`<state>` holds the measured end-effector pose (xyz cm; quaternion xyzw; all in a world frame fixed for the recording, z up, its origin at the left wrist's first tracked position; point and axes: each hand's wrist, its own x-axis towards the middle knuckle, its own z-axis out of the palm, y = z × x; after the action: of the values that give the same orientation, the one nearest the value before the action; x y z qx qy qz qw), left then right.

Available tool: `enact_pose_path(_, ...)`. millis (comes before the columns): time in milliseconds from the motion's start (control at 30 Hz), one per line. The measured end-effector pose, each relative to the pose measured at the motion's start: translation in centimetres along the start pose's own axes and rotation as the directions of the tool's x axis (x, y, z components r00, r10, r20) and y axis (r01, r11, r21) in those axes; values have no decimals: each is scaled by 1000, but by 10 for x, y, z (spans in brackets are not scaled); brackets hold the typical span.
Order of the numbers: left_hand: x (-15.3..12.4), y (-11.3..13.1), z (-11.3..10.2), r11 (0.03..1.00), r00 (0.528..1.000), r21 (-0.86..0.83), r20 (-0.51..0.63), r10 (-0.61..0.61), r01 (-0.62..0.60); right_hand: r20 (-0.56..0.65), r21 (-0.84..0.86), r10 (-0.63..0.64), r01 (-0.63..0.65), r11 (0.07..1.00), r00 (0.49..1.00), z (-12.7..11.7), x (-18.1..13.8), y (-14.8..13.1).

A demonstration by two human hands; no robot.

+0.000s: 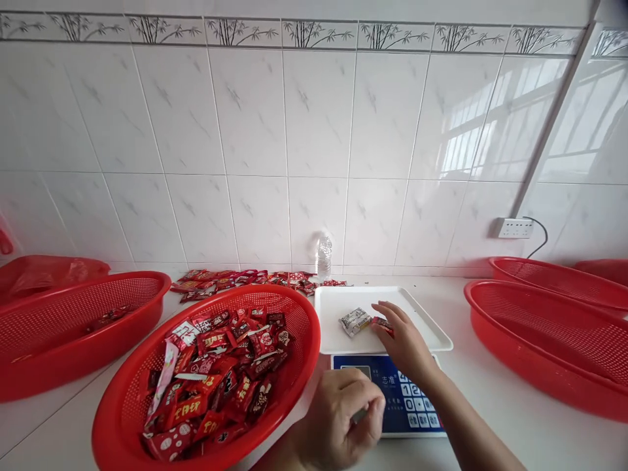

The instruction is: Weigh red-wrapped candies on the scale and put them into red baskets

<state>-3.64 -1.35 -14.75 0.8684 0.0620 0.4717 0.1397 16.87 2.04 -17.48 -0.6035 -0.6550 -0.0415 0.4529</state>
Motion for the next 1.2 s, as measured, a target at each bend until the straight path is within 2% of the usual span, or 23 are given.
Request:
enact_pose_path(67, 5, 26, -22, 998, 996, 27, 67, -51, 50, -91, 26, -48, 50, 998, 995, 0, -11, -1)
enact_pose_path(133, 10, 46, -51, 984, 973, 72, 150, -173, 164, -180, 57, -121, 133, 989, 976, 0, -20, -4)
enact_pose_path(200, 18, 50, -83, 933, 923, 172, 172, -343, 315, -241, 97, -195, 224, 970, 951, -1, -28, -7)
enact_pose_path(233, 22, 45, -97, 886, 885, 233, 154, -440, 400, -257, 124, -222, 260, 958, 941, -2, -32, -9)
enact_pose_path(300, 31, 20, -122, 738, 761, 353, 99, -641, 575, -271, 178, -247, 301, 937, 930, -4, -38, -11)
enact_pose_path(367, 35, -18, -139, 609, 645, 452, 94, -759, 652, -275, 224, -238, 303, 926, 932, -7, -42, -11)
enact_pose_path(400, 35, -39, -144, 558, 594, 513, 111, -797, 653, -283, 242, -223, 295, 925, 933, -9, -44, -10)
enact_pose_path(433, 32, -59, -146, 505, 518, 581, 162, -840, 638, -297, 254, -209, 288, 923, 932, -10, -45, -9)
enact_pose_path(500, 23, -91, -143, 398, 305, 696, 263, -916, 597, -337, 271, -178, 277, 922, 924, -13, -45, -6)
enact_pose_path(533, 16, -103, -139, 365, 226, 745, 286, -931, 558, -355, 276, -160, 267, 923, 921, -14, -45, -4)
enact_pose_path(567, 10, -111, -133, 328, 171, 788, 280, -945, 522, -365, 282, -140, 253, 926, 920, -14, -45, -3)
enact_pose_path(600, 4, -116, -127, 301, 136, 825, 269, -954, 478, -365, 290, -118, 234, 928, 923, -14, -44, -2)
enact_pose_path(667, -5, -119, -115, 293, 125, 869, 265, -956, 399, -350, 305, -85, 200, 931, 933, -13, -44, -1)
enact_pose_path(767, -2, -116, -110, 373, 150, 864, 342, -928, 340, -315, 331, -68, 176, 927, 947, -11, -45, -3)
enact_pose_path(800, 3, -115, -112, 395, 121, 852, 377, -918, 344, -302, 338, -63, 168, 926, 951, -11, -45, -3)
enact_pose_path(900, 20, -113, -124, 401, -61, 826, 460, -886, 396, -272, 347, -50, 147, 926, 961, -10, -47, -5)
enact_pose_path(933, 23, -114, -128, 390, -88, 826, 461, -883, 407, -272, 346, -50, 145, 927, 961, -10, -47, -5)
enact_pose_path(967, 25, -115, -131, 376, -70, 830, 440, -895, 412, -276, 342, -50, 147, 928, 960, -11, -47, -6)
enact_pose_path(1067, 16, -121, -130, 314, 102, 846, 300, -948, 431, -297, 336, -57, 160, 928, 953, -11, -46, -6)
enact_pose_path(1100, 11, -123, -126, 294, 123, 847, 267, -956, 443, -297, 338, -57, 161, 927, 953, -11, -46, -6)
enact_pose_path(1133, 5, -125, -120, 278, 121, 847, 251, -961, 453, -292, 343, -54, 157, 926, 955, -11, -46, -6)
enact_pose_path(1200, -4, -128, -108, 253, 79, 859, 244, -967, 445, -276, 354, -40, 140, 925, 960, -10, -46, -6)
